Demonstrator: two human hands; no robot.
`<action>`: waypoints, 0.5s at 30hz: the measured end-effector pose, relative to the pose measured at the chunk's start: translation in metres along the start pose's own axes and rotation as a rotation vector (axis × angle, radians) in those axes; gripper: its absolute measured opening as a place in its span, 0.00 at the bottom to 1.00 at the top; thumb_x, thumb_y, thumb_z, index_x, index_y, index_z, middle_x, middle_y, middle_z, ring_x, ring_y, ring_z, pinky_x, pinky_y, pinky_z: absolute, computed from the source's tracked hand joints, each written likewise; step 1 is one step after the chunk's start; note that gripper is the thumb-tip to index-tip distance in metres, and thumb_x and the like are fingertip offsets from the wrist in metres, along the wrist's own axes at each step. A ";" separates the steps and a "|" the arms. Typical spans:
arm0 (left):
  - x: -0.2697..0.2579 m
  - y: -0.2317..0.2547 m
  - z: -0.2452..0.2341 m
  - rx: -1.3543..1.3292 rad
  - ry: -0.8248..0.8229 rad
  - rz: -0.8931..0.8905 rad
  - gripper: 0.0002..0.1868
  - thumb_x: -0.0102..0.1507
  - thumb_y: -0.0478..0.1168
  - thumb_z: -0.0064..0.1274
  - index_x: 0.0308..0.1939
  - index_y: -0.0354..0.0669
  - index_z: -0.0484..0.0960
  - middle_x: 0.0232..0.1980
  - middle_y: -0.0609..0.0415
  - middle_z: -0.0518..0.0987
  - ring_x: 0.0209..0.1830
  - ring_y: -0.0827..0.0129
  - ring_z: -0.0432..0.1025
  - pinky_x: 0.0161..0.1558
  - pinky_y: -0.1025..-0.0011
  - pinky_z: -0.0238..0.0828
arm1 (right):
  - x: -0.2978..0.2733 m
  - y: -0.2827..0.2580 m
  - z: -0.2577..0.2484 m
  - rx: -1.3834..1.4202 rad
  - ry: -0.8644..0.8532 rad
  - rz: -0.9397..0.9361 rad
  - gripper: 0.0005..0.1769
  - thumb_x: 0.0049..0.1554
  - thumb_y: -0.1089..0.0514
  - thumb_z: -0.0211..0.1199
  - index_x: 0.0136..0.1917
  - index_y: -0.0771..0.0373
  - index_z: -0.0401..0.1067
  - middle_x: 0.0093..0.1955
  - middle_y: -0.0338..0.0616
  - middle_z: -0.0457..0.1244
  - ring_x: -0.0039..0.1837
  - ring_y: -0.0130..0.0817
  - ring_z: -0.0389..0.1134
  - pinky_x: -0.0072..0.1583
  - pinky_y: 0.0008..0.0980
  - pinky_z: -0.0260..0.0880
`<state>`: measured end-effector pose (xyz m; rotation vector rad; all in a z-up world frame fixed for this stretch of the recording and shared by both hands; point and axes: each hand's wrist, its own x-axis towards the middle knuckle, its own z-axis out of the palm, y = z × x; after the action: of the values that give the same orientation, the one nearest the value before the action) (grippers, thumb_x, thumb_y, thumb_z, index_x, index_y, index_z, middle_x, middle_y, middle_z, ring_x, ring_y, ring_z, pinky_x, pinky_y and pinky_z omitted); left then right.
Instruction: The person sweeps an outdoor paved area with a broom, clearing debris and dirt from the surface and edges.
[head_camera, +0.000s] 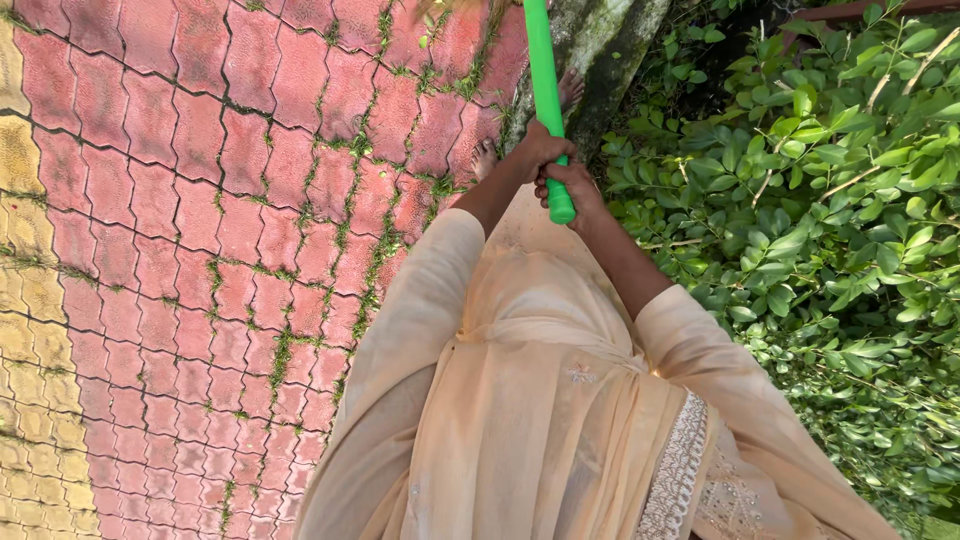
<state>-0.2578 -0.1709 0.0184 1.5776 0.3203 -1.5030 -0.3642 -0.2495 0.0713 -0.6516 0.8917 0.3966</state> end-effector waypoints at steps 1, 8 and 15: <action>-0.008 -0.006 -0.008 -0.002 -0.022 0.019 0.26 0.52 0.37 0.63 0.48 0.25 0.71 0.32 0.41 0.78 0.19 0.59 0.73 0.14 0.62 0.67 | -0.002 0.003 0.010 0.002 -0.032 -0.010 0.12 0.63 0.62 0.64 0.52 0.71 0.63 0.43 0.47 0.63 0.40 0.32 0.66 0.38 0.30 0.66; -0.099 -0.041 0.023 -0.390 0.010 0.209 0.35 0.58 0.36 0.63 0.58 0.37 0.53 0.37 0.46 0.78 0.31 0.66 0.76 0.28 0.67 0.77 | -0.092 0.016 0.052 -0.247 0.140 0.122 0.18 0.52 0.63 0.62 0.52 0.55 0.58 0.39 0.44 0.64 0.34 0.34 0.67 0.32 0.34 0.68; -0.016 -0.021 0.024 -0.305 0.097 -0.030 0.33 0.56 0.32 0.63 0.54 0.31 0.56 0.36 0.42 0.78 0.26 0.59 0.76 0.20 0.61 0.72 | -0.018 0.002 -0.011 -0.009 -0.050 0.181 0.14 0.60 0.60 0.63 0.54 0.66 0.62 0.41 0.45 0.63 0.37 0.32 0.66 0.35 0.30 0.66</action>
<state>-0.2921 -0.1707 0.0277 1.4074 0.6021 -1.3305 -0.3821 -0.2570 0.0803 -0.5686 0.9046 0.5774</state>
